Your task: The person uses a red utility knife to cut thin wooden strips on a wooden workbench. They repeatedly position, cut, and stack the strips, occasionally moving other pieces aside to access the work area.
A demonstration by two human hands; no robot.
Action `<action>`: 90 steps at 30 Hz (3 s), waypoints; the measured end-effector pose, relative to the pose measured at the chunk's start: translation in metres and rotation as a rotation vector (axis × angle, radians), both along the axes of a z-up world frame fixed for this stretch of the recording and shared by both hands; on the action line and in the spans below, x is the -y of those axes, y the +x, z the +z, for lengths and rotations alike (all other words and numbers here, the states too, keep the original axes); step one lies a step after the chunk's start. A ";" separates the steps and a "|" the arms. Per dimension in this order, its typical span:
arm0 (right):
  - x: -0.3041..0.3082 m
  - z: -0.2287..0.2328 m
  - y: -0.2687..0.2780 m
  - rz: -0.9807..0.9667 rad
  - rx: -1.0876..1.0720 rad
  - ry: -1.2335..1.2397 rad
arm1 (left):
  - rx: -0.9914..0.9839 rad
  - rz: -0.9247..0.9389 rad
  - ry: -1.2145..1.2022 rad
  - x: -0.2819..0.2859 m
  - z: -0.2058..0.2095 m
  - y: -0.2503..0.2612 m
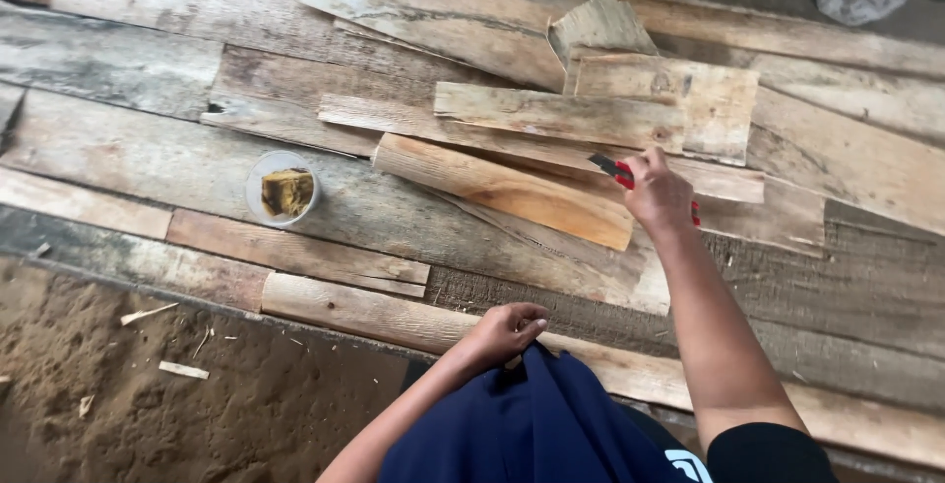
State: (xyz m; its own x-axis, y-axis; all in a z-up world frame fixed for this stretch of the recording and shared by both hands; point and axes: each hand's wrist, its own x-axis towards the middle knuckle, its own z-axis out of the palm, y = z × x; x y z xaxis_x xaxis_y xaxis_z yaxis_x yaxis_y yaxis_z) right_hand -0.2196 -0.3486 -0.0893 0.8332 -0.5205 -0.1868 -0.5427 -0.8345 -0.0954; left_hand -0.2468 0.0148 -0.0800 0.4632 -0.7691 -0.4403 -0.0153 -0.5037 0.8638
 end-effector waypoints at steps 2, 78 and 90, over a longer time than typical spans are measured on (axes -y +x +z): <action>0.014 -0.006 0.003 0.037 0.050 -0.011 | 0.012 0.035 -0.005 0.003 0.003 -0.006; -0.179 0.031 -0.232 -1.407 1.044 1.314 | 0.971 0.000 0.242 -0.001 -0.033 -0.035; -0.174 0.003 -0.243 -1.376 1.034 1.341 | 0.916 -0.035 0.181 -0.007 -0.031 -0.033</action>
